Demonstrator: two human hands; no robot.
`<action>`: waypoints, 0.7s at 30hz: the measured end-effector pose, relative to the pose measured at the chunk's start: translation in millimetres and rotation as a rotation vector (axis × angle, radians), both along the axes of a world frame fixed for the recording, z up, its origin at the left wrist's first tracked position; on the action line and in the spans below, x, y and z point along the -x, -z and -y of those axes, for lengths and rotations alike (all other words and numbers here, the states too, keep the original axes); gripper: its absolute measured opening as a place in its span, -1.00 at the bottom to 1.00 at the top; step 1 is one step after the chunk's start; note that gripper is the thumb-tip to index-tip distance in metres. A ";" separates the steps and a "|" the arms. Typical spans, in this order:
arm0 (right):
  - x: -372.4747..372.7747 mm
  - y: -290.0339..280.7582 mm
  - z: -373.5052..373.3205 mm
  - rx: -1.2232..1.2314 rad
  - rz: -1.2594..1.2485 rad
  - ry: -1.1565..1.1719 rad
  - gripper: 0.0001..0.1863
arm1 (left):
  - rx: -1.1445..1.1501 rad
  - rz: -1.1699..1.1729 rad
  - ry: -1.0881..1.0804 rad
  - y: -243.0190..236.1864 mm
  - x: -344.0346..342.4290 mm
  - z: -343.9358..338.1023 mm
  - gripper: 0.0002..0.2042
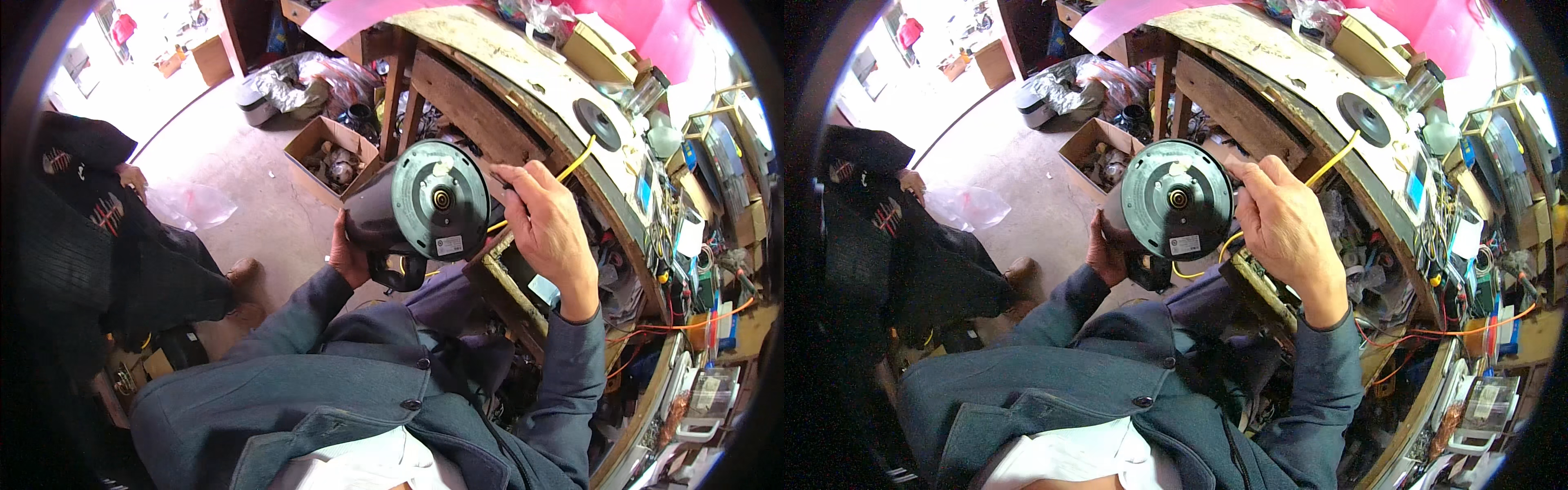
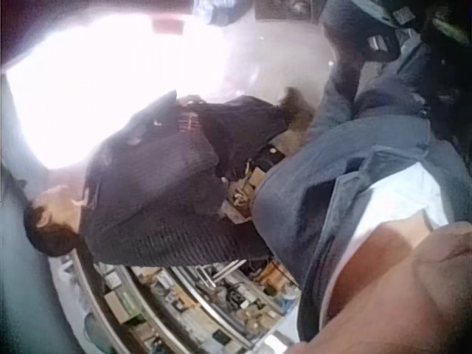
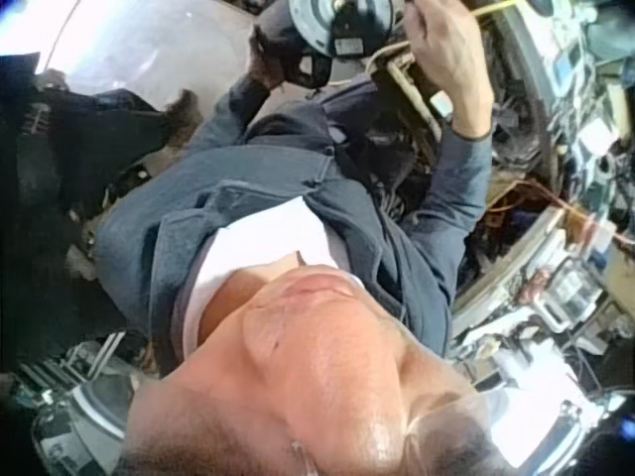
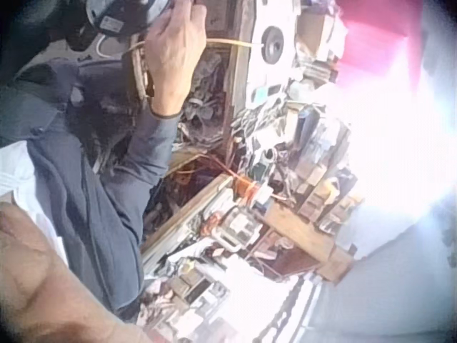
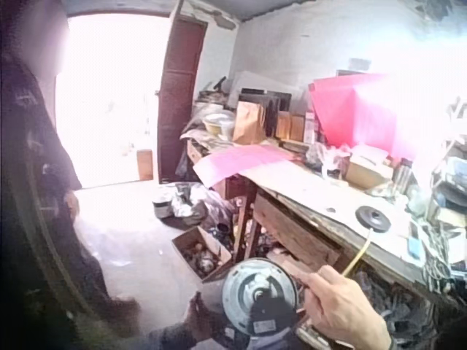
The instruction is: The person holds a black cylindrical device and uses a screwdriver to adjust components on its base. They then use a multimeter to test electrical connections on the device's terminals. The person continues to manipulate the device and tools while seated on the floor.
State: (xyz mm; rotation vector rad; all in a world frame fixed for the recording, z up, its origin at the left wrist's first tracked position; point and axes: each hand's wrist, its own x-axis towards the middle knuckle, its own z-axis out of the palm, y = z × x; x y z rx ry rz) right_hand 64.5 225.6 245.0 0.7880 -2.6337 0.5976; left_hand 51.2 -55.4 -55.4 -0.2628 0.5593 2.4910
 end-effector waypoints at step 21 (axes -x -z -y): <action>3.6 24.9 5.1 0.066 0.002 -0.055 -0.72 | 0.067 -0.016 -0.049 -7.9 -5.5 -5.1 0.04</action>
